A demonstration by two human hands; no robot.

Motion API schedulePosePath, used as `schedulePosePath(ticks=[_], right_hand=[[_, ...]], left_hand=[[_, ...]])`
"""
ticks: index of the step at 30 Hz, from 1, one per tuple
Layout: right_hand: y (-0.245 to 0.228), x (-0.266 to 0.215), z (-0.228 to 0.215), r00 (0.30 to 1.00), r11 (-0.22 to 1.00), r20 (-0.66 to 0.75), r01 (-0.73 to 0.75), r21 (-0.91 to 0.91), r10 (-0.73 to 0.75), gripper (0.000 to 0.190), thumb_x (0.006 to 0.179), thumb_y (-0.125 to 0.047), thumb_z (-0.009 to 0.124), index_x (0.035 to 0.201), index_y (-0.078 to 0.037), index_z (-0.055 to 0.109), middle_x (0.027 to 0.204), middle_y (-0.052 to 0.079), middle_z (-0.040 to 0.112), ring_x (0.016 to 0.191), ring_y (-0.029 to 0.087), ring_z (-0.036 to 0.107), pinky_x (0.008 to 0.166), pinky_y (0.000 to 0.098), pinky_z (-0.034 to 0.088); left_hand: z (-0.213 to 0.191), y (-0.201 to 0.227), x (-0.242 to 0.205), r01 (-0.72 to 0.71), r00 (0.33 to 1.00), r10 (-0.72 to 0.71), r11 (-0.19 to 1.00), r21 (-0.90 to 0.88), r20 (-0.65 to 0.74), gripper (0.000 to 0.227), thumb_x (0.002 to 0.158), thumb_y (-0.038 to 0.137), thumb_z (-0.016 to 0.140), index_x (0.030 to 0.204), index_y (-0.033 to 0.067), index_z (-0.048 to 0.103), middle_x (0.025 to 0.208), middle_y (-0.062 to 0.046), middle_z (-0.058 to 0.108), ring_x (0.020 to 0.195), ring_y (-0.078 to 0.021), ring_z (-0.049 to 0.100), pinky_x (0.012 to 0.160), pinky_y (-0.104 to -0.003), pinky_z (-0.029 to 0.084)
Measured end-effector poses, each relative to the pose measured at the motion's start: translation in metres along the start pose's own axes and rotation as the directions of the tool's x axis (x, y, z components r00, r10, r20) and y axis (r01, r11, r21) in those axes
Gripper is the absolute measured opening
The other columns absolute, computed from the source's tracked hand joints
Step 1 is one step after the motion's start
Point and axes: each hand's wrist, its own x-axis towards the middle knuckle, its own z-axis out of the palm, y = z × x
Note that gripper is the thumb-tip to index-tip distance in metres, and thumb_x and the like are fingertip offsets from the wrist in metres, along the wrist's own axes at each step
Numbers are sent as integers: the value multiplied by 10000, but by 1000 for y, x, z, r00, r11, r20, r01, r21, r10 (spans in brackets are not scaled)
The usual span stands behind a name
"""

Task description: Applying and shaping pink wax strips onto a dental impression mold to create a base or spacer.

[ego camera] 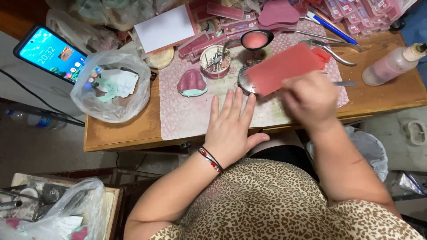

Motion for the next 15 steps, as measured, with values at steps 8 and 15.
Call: schedulePosePath(ticks=[8,15], right_hand=[[1,-5,-1,998,998,-51,-26,53,29,101,946,-132,895,916,-123,799,904,51,708,844,285,715,758,403,563],[-2,8,-3,1000,999,-18,9,39,-8,94,921,-29,864,913,-90,793,903,79,747,841,306,724,753,427,562]], left_hand=[[4,10,16,40,995,-37,999,-30,97,1008,916,753,478,1580,5,355,1600,-326,372,1568,-465,232,1248,-681,-17],[-19,-6,10,30,994,-27,999,-27,104,907,865,658,676,1465,-9,543,1562,-271,485,1547,-436,298,1239,-697,-26]])
